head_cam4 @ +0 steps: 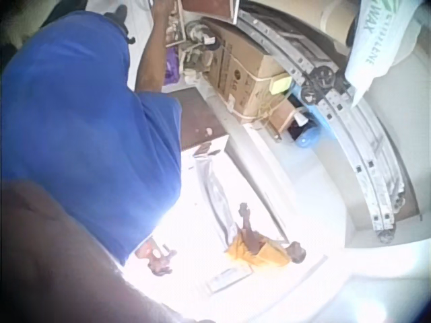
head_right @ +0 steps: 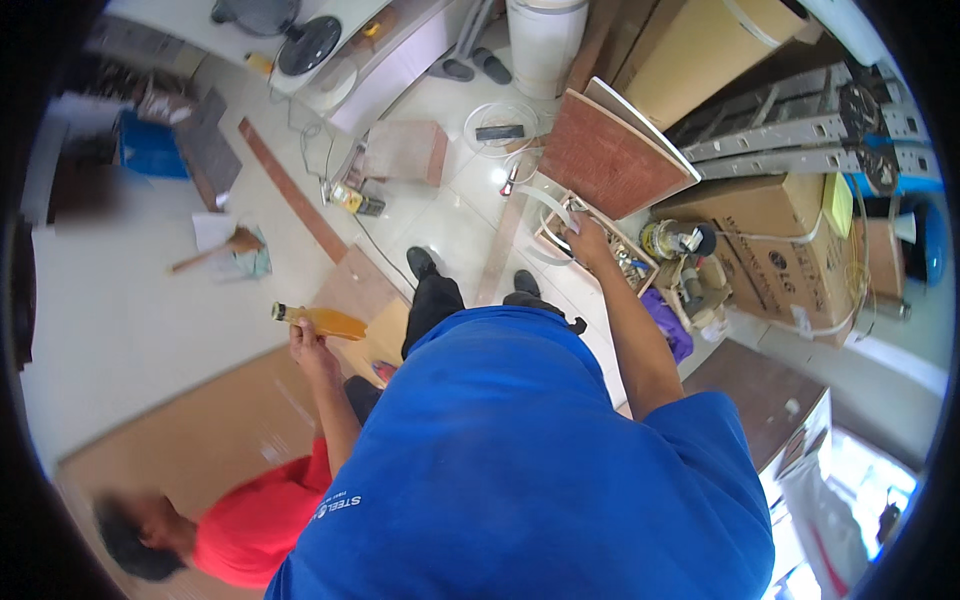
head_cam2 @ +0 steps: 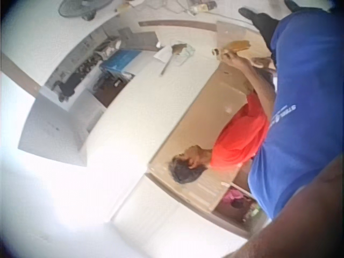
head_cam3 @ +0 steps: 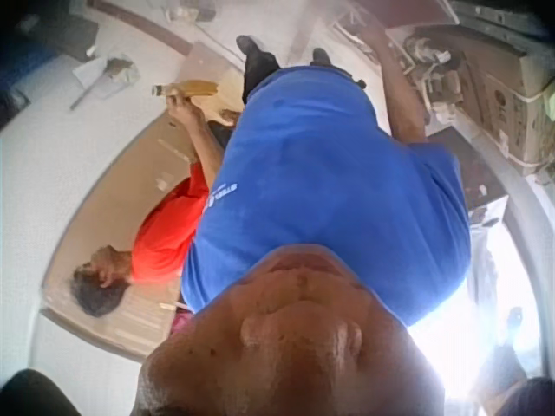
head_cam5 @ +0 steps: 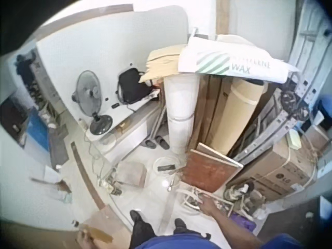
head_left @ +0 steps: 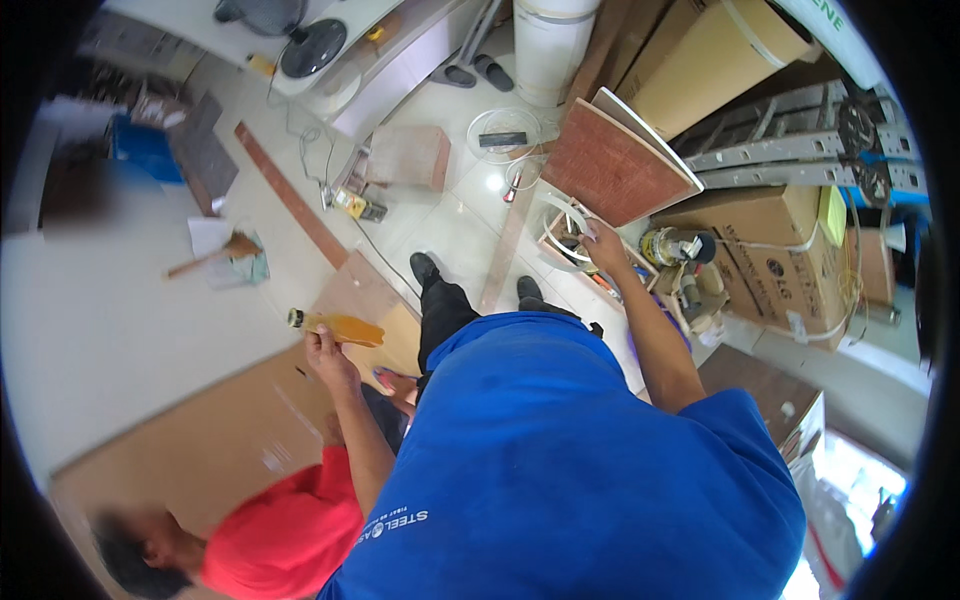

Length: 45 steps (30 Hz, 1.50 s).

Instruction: The person applies glue to the edge of a wooden board and then presses a white edge banding strip onto it. They use a utility knife to trim the excess banding and continue applying glue to another strip.

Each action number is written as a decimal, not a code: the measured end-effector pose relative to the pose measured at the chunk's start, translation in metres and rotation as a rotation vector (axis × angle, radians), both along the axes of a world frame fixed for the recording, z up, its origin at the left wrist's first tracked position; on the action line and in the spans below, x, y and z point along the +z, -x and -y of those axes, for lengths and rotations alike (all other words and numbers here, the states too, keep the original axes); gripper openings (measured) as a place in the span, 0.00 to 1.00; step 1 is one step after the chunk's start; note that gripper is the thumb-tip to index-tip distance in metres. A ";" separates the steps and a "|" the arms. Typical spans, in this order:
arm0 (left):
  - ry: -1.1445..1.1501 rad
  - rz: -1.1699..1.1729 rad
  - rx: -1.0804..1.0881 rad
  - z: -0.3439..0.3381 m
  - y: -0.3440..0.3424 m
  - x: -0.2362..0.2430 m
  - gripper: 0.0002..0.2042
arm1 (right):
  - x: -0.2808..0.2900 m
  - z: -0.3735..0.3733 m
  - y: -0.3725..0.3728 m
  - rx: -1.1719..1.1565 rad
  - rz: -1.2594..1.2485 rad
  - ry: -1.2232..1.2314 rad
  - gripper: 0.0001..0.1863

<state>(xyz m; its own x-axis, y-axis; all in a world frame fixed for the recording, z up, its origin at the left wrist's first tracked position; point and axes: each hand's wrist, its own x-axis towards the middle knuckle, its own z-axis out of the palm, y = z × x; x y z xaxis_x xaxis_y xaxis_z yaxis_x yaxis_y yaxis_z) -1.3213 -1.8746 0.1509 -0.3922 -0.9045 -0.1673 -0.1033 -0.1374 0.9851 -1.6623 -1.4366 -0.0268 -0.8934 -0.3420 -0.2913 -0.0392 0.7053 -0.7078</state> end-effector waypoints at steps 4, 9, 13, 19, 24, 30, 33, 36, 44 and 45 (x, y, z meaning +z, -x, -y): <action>0.085 0.075 -0.312 0.096 0.077 -0.029 0.12 | 0.009 0.027 -0.033 -0.218 0.052 -0.083 0.27; 0.181 0.221 -0.808 0.203 0.188 -0.043 0.09 | 0.046 0.098 -0.085 -0.445 0.170 -0.146 0.25; 0.113 0.128 -1.093 0.233 0.273 -0.036 0.12 | 0.086 0.163 -0.107 -0.558 0.097 -0.225 0.20; 0.126 0.170 -1.360 0.238 0.368 -0.053 0.12 | 0.106 0.225 -0.123 -0.703 0.256 -0.311 0.15; 0.369 0.242 -1.496 0.212 0.417 -0.083 0.10 | 0.077 0.259 -0.129 -0.762 0.268 -0.205 0.16; 0.280 0.295 -1.629 0.161 0.466 -0.065 0.15 | 0.041 0.289 -0.108 -0.675 0.415 -0.240 0.18; 0.278 0.393 -1.733 0.139 0.497 -0.045 0.19 | 0.039 0.293 -0.101 -0.682 0.455 -0.223 0.17; 0.311 0.317 -1.806 0.119 0.522 -0.036 0.20 | 0.037 0.291 -0.099 -0.734 0.524 -0.198 0.20; 0.665 0.270 -2.010 0.053 0.591 -0.085 0.18 | 0.018 0.308 -0.114 -1.153 0.827 0.006 0.29; 0.802 0.222 -2.025 0.044 0.601 -0.097 0.18 | 0.015 0.314 -0.114 -1.181 0.817 0.009 0.29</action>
<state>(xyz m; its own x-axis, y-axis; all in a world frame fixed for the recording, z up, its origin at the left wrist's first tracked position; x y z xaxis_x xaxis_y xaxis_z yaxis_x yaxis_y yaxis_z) -1.9225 -1.9182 0.0543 -0.6663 0.7074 -0.2358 0.3718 0.5893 0.7172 -1.5483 -1.7509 -0.0118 -0.2371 0.4637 -0.8537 0.9675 0.0336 -0.2505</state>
